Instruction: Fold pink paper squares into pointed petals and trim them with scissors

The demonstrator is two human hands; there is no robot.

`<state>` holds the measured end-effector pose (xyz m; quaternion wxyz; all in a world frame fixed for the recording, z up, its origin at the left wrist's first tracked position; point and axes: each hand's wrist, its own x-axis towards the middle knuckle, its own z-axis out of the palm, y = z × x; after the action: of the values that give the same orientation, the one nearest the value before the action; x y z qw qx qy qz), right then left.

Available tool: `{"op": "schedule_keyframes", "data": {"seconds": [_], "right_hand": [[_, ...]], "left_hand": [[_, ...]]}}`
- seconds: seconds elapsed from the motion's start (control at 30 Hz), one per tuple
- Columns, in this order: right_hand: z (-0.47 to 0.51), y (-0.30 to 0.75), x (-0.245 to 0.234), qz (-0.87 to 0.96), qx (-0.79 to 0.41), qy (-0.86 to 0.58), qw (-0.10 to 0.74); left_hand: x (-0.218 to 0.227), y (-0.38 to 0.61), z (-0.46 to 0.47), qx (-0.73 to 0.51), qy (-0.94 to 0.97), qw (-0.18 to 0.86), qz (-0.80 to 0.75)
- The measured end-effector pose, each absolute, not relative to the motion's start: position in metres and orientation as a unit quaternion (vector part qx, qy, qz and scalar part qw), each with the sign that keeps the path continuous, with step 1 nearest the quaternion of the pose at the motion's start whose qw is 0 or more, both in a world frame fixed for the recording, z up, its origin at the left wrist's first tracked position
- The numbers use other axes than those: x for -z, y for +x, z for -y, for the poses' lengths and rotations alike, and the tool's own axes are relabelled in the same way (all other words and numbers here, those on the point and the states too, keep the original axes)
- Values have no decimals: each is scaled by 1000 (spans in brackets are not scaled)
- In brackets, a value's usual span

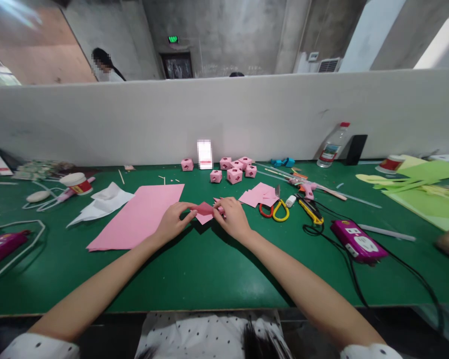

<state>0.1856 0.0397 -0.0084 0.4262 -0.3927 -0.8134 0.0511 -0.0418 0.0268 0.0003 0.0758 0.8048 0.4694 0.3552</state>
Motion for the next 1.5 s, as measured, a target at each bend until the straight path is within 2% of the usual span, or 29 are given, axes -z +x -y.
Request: {"op": "schedule_keyframes", "data": {"seconds": [0.3,0.57,0.67,0.8,0.9,1.0,1.17,1.37,1.5], "right_hand": [[-26,175,9,843,-85,-344,404],[-17,176,5,826,-108,-348,430],[-16,176,1,795,-208,-356,445],[-18,174,-2,708,-407,-341,466],[-22,172,1,582,-579,-302,483],[-24,170,4,469,-673,-302,486],[-24,167,10,479,-695,-314,435],[-20,165,8,571,-613,-325,439],[-16,163,6,596,-603,-312,429]], "left_hand": [[-5,-39,-20,-317,817,132,-463],[-8,-35,-16,-319,806,179,-465],[-8,-35,-17,-328,787,200,-482],[-8,-33,-16,-367,740,303,-476],[-11,-30,-12,-404,707,371,-446],[-14,-26,-8,-435,686,403,-422],[-15,-25,-6,-429,689,395,-430],[-17,-23,-4,-405,711,355,-452],[-17,-21,-3,-411,716,337,-452]]}}
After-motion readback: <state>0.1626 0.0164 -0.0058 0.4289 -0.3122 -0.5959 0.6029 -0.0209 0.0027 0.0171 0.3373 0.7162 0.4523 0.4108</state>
